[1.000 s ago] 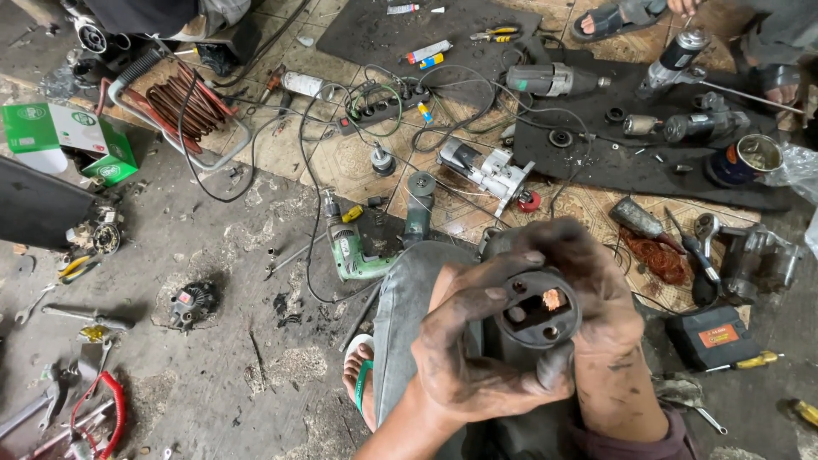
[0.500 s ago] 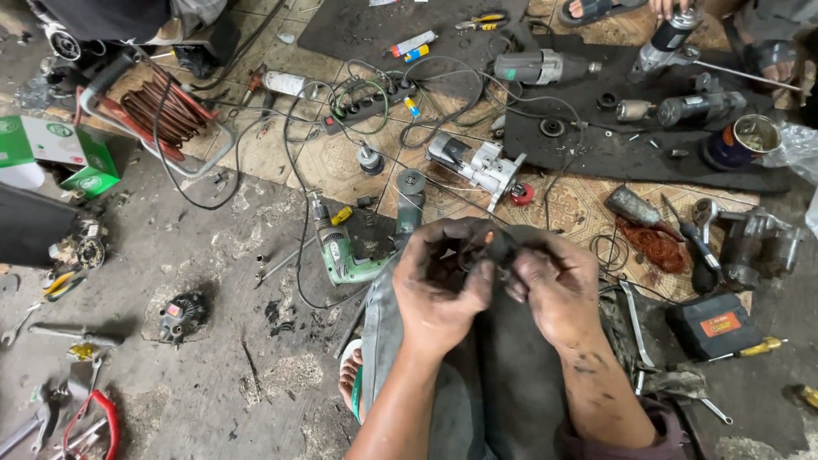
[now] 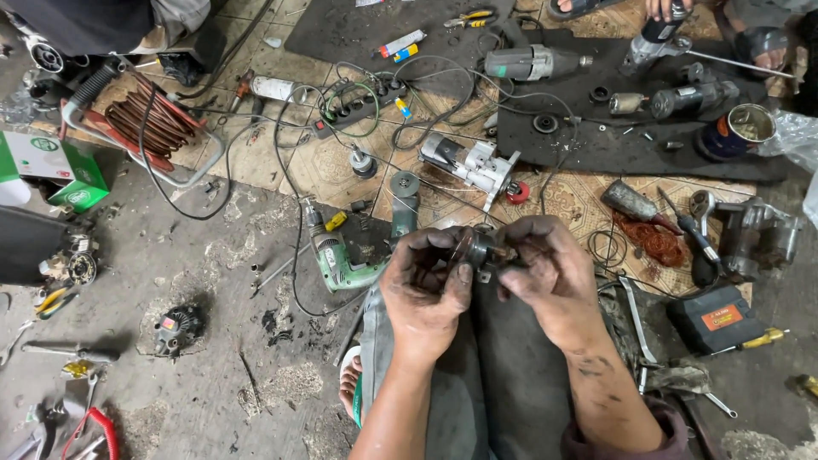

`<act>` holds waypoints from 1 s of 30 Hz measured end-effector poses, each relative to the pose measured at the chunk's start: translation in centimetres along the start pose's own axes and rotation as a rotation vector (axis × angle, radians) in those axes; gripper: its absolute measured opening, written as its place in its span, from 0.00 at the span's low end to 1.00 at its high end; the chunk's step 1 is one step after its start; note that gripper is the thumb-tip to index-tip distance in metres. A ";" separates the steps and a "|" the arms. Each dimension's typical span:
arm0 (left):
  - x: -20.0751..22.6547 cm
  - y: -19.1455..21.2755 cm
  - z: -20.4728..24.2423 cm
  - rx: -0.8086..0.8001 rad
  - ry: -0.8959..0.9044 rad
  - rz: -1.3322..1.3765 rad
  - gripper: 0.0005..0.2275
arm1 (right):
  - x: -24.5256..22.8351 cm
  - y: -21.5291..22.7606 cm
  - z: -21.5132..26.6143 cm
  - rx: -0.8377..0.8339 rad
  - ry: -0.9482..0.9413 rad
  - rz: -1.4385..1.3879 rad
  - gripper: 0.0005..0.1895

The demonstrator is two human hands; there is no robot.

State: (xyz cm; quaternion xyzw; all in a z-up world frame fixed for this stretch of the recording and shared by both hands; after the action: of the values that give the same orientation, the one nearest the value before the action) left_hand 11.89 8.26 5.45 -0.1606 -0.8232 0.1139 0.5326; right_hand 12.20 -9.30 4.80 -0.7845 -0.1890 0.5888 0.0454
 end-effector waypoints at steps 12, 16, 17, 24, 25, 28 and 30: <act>-0.2 0.8 0.6 0.023 -0.054 -0.078 0.11 | 0.1 0.1 0.1 0.041 0.029 -0.118 0.05; 1.1 0.0 0.1 0.017 -0.071 -0.133 0.09 | -0.6 -0.7 0.3 0.034 -0.027 -0.057 0.08; 1.4 -0.3 0.0 0.016 -0.071 -0.133 0.09 | -0.5 -0.7 0.2 0.034 -0.027 -0.057 0.08; 1.4 -0.3 0.2 0.005 -0.069 -0.150 0.10 | -1.0 0.2 0.2 0.068 0.069 0.036 0.05; 1.3 -0.1 0.3 0.013 -0.087 -0.165 0.10 | -1.5 0.1 0.3 0.047 0.073 0.168 0.05; 1.5 0.0 0.1 0.000 -0.088 -0.221 0.09 | -3.3 -0.9 -0.6 0.032 0.084 0.229 0.06; 1.7 -0.3 0.0 -0.003 -0.063 -0.197 0.10 | -0.8 0.4 0.1 0.013 0.003 0.056 0.04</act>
State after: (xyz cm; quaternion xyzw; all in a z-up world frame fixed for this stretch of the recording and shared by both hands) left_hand 11.18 8.66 6.92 -0.0762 -0.8514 0.0647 0.5149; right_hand 12.01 -9.99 5.37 -0.7900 -0.1629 0.5900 0.0343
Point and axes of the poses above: each hand's wrist, its own z-axis away from the middle knuckle, its own y-axis out of the back of the hand, x = y × z, the point moved 9 cm from there along -z, towards the middle knuckle, and after that the axes turned 11 degrees about -x, right-handed, at the moved point
